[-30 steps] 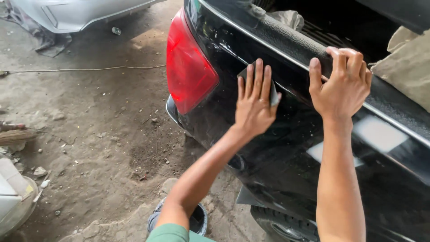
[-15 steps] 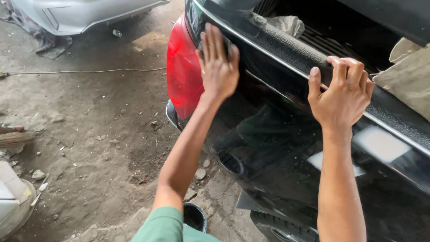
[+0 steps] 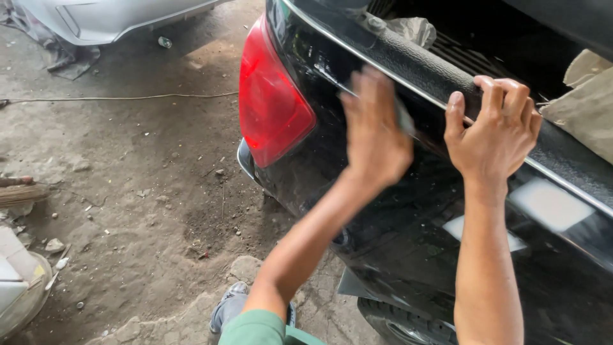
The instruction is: The person dips a sponge into a bucket of water and scrubs the rear bumper and taillight area of a black car. They repeatedly rinse the sponge in the bucket and continue scrubbing the lower bumper and surrounding panels.
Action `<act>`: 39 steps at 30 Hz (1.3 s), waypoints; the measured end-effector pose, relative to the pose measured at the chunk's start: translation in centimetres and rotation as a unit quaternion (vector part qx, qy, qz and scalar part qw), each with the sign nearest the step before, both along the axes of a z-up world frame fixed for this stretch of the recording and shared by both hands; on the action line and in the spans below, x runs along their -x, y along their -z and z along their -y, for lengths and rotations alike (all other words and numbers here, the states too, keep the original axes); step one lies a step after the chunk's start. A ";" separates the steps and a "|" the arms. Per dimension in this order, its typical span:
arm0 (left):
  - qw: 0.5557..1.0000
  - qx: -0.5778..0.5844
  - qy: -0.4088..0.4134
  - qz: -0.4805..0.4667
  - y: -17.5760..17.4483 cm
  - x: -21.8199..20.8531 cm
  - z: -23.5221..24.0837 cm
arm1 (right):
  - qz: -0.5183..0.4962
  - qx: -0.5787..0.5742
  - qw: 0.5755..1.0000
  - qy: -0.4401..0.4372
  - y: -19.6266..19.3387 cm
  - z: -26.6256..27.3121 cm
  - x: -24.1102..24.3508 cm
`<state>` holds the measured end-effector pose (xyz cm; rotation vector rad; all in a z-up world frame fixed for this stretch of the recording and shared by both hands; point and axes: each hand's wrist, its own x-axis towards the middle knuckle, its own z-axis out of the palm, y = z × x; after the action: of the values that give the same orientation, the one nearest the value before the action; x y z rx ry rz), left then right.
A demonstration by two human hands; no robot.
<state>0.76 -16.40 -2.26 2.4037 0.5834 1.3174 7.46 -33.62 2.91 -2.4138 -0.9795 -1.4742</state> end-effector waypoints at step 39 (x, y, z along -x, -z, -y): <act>0.961 -0.129 0.239 0.044 2.4 1.1 -6.0 | 0.006 0.006 1.000 0.023 1.3 0.4 -1.6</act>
<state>-0.32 -10.41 -4.71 2.4488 -0.2043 1.3293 9.02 -34.03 1.59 -2.4539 -0.9448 -1.5036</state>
